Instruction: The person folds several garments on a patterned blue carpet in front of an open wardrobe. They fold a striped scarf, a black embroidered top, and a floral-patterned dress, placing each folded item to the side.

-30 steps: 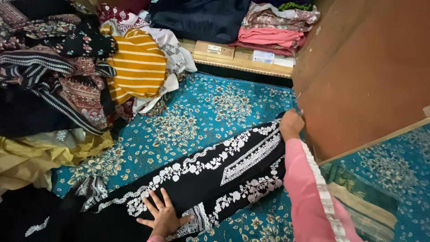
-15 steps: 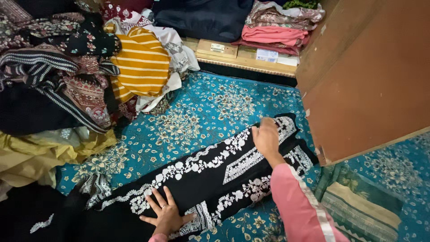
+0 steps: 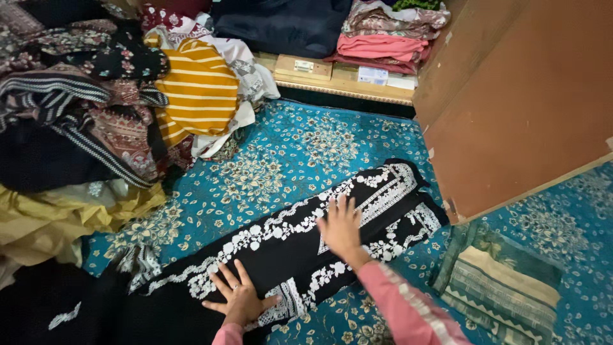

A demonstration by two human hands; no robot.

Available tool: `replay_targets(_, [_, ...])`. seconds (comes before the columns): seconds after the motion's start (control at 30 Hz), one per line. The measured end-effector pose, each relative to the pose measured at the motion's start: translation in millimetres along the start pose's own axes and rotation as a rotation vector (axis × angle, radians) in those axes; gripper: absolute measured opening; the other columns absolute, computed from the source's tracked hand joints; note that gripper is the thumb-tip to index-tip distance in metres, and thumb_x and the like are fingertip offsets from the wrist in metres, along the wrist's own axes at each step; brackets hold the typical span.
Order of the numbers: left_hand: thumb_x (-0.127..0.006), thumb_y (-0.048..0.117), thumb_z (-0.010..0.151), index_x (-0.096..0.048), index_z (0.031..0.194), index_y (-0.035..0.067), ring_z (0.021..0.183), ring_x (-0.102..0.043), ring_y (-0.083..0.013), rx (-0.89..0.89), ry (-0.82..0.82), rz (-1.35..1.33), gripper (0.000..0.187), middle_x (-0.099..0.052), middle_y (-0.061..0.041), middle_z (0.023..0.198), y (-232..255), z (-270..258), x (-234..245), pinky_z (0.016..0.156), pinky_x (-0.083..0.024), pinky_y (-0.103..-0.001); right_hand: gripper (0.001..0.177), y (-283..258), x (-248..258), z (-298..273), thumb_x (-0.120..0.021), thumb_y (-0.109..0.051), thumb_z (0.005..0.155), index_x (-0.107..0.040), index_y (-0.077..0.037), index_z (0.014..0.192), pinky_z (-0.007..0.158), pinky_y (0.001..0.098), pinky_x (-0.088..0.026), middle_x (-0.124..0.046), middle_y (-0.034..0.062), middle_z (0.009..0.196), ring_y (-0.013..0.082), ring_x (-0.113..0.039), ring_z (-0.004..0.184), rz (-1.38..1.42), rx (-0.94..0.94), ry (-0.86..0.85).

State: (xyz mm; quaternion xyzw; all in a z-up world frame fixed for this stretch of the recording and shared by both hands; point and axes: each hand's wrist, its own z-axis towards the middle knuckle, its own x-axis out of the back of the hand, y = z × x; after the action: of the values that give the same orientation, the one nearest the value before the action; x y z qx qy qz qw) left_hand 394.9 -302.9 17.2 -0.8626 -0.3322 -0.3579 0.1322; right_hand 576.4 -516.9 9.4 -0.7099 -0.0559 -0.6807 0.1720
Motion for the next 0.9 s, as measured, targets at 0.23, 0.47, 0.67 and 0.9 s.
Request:
replay_targets(0.23, [-0.086, 0.084, 0.053, 0.014, 0.163, 0.013, 0.150, 0.030, -0.0506, -0.078, 0.093, -0.074, 0.164, 0.028, -0.026, 0.166, -8, -9, -1, 0.102, -0.002, -0.087, 0.076, -99, -13, -56, -0.047, -0.055, 0.100, -0.035, -0.001, 0.153, 0.117, 0.0665, -0.016, -0.025, 0.0305, 0.160, 0.0542, -0.018, 0.148, 0.020, -0.055, -0.064])
replay_targets(0.47, [-0.089, 0.076, 0.050, 0.011, 0.164, 0.012, 0.150, 0.029, -0.0520, -0.247, -0.045, -0.108, 0.165, 0.029, -0.029, 0.166, -36, 14, 2, 0.107, -0.005, -0.086, 0.079, -130, -33, -102, -0.045, -0.060, 0.096, -0.031, -0.012, 0.156, 0.115, 0.0708, -0.012, -0.021, 0.0247, 0.163, 0.0543, -0.015, 0.148, -0.013, -0.054, -0.060])
replay_targets(0.67, [-0.078, 0.074, 0.067, -0.044, 0.145, -0.001, 0.146, -0.022, -0.0547, -0.628, 0.089, -0.329, 0.113, -0.023, -0.035, 0.158, -98, 91, 11, 0.121, -0.027, -0.056, 0.083, -127, -50, -101, -0.036, -0.064, 0.098, -0.024, -0.010, 0.160, 0.115, 0.0726, -0.008, -0.013, 0.0259, 0.166, 0.0551, -0.009, 0.150, -0.125, -0.044, -0.116])
replay_targets(0.9, [-0.075, 0.037, 0.074, -0.075, 0.115, 0.009, 0.142, -0.030, -0.0532, -0.321, 0.982, 0.002, 0.050, -0.039, -0.029, 0.153, -204, 113, 69, 0.110, -0.029, -0.063, 0.085, -132, -51, -91, -0.027, -0.065, 0.101, -0.009, -0.010, 0.164, 0.116, 0.0723, -0.005, 0.003, 0.0261, 0.169, 0.0546, 0.001, 0.151, -0.200, -0.095, -0.338])
